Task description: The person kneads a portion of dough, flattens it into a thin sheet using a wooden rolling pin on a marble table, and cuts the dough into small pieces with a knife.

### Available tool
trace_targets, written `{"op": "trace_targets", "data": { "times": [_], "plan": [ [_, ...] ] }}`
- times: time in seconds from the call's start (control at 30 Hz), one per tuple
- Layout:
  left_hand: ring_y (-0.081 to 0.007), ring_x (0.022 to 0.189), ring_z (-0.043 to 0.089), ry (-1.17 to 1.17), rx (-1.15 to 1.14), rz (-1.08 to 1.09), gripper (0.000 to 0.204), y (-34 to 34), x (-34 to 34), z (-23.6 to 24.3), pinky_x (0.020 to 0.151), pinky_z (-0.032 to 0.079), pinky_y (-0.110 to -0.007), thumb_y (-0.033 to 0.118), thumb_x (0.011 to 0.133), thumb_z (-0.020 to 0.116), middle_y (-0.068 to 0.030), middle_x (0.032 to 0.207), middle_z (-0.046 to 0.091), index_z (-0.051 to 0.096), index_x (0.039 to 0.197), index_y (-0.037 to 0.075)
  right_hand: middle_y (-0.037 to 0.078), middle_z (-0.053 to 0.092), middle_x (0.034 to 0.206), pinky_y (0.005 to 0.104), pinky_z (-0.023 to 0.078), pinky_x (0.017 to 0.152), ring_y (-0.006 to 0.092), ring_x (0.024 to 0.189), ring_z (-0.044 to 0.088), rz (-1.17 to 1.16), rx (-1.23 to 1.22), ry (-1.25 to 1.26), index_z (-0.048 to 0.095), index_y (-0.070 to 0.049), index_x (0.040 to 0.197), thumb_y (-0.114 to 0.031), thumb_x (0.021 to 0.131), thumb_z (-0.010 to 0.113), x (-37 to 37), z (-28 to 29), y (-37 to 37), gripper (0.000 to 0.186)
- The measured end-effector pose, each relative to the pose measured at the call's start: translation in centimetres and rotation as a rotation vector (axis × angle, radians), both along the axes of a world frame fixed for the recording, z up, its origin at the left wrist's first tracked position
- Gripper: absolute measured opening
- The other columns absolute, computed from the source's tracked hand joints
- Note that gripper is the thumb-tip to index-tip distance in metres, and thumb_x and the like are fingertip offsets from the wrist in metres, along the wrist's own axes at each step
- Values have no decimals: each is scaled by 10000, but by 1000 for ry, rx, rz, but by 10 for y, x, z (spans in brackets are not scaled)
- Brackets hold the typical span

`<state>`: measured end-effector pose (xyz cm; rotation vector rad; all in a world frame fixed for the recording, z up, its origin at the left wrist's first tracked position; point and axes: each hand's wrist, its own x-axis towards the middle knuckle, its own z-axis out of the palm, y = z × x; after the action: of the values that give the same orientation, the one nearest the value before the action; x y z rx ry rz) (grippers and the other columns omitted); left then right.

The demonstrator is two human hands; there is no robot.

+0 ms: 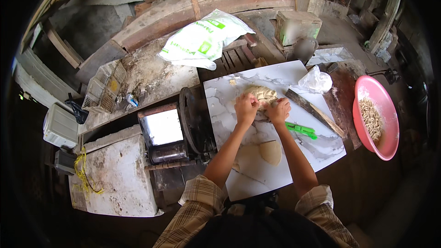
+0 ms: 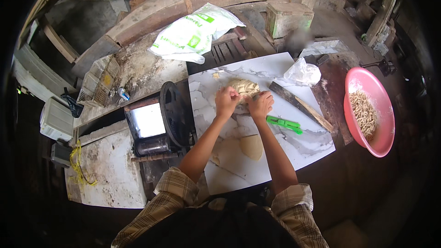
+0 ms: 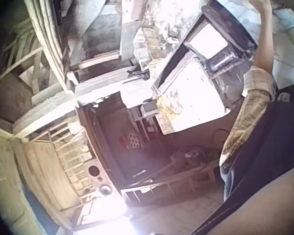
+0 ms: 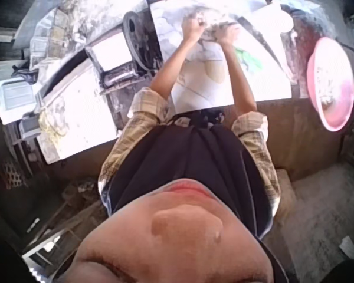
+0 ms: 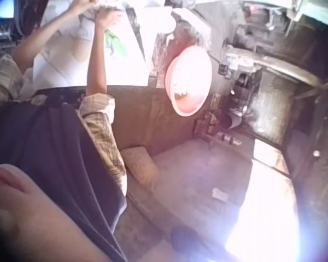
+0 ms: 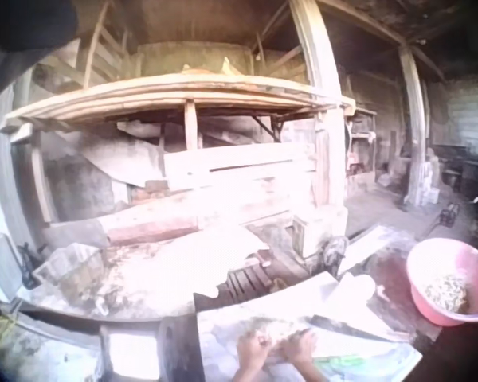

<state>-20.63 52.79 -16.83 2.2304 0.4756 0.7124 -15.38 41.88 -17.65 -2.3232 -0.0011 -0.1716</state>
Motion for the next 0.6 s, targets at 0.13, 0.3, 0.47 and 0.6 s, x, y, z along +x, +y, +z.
{"op": "trace_targets", "data": {
  "times": [0.13,0.3,0.47,0.6],
  "plan": [
    [-287,944,523,-126,250,-6,219,-30,-25,-1,776,423,-414,102,741,683,-38,920,567,591,937,135,137,452,1083,484,370,858,359,1062,420,61,-63,-71,450,-76,1056,-314,644,798,0,-19,-40,590],
    [-277,944,538,-108,128,-293,272,-39,-88,-8,775,407,-427,84,772,650,-53,988,569,590,1031,139,104,460,1104,479,378,869,302,1047,439,416,-425,-418,533,-91,1116,-200,734,712,-46,4,-120,435],
    [-239,942,548,12,190,-449,181,-67,-106,-14,775,402,-405,112,818,616,-26,961,574,603,999,116,121,492,1121,435,406,875,305,1096,444,504,-521,-106,527,-73,1135,-144,794,638,-50,17,-148,366],
    [-236,933,547,-1,202,-394,153,-77,-105,-14,776,395,-403,130,825,618,-21,946,571,609,978,122,174,569,1064,494,464,775,379,950,565,567,-504,-98,510,-61,1166,-107,883,474,-68,17,-151,289]
  ]
}}
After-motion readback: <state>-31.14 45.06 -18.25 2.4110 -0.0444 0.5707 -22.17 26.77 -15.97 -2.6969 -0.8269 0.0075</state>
